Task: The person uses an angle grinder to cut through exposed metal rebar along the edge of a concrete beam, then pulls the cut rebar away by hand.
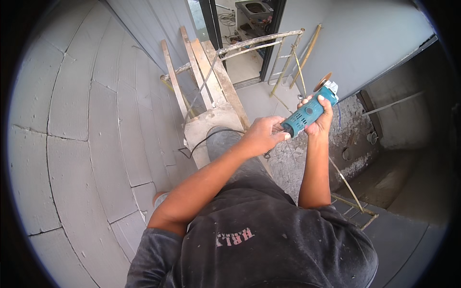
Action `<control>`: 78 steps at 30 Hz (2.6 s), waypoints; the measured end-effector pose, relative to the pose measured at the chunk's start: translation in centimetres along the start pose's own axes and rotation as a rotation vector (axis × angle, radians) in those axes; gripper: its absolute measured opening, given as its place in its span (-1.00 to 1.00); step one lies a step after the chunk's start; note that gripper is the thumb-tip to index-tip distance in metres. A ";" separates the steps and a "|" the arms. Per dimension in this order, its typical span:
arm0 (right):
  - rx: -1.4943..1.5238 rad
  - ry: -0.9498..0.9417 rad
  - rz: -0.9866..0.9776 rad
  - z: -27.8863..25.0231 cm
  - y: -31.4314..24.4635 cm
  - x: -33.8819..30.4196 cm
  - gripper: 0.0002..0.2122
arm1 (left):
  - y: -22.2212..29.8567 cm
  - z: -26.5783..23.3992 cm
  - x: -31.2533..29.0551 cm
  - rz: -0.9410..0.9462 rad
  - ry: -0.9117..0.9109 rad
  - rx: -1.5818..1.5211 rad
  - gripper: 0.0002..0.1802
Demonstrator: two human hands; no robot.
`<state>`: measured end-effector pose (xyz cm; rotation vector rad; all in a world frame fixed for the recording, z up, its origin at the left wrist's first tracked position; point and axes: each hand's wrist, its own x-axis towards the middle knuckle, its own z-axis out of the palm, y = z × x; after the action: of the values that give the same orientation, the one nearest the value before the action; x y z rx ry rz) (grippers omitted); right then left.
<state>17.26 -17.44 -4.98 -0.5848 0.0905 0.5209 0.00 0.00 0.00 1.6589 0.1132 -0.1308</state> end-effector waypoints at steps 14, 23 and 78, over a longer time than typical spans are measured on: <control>0.021 -0.173 0.105 0.0 4.5 -0.6 -0.69 | -3.0 -2.2 -2.7 0.229 0.120 -0.072 -0.38; 0.194 -0.508 0.238 5.2 8.2 -2.0 -0.59 | -1.4 -2.0 -4.2 -0.280 -0.353 -0.789 -0.34; -0.805 -0.042 0.487 0.5 13.7 3.9 -0.65 | 13.1 -15.9 -45.7 0.075 1.646 1.590 -0.53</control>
<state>13.89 -5.71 -12.39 -1.3527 -0.0244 1.0565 -42.91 14.83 21.36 2.8239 1.4768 1.6396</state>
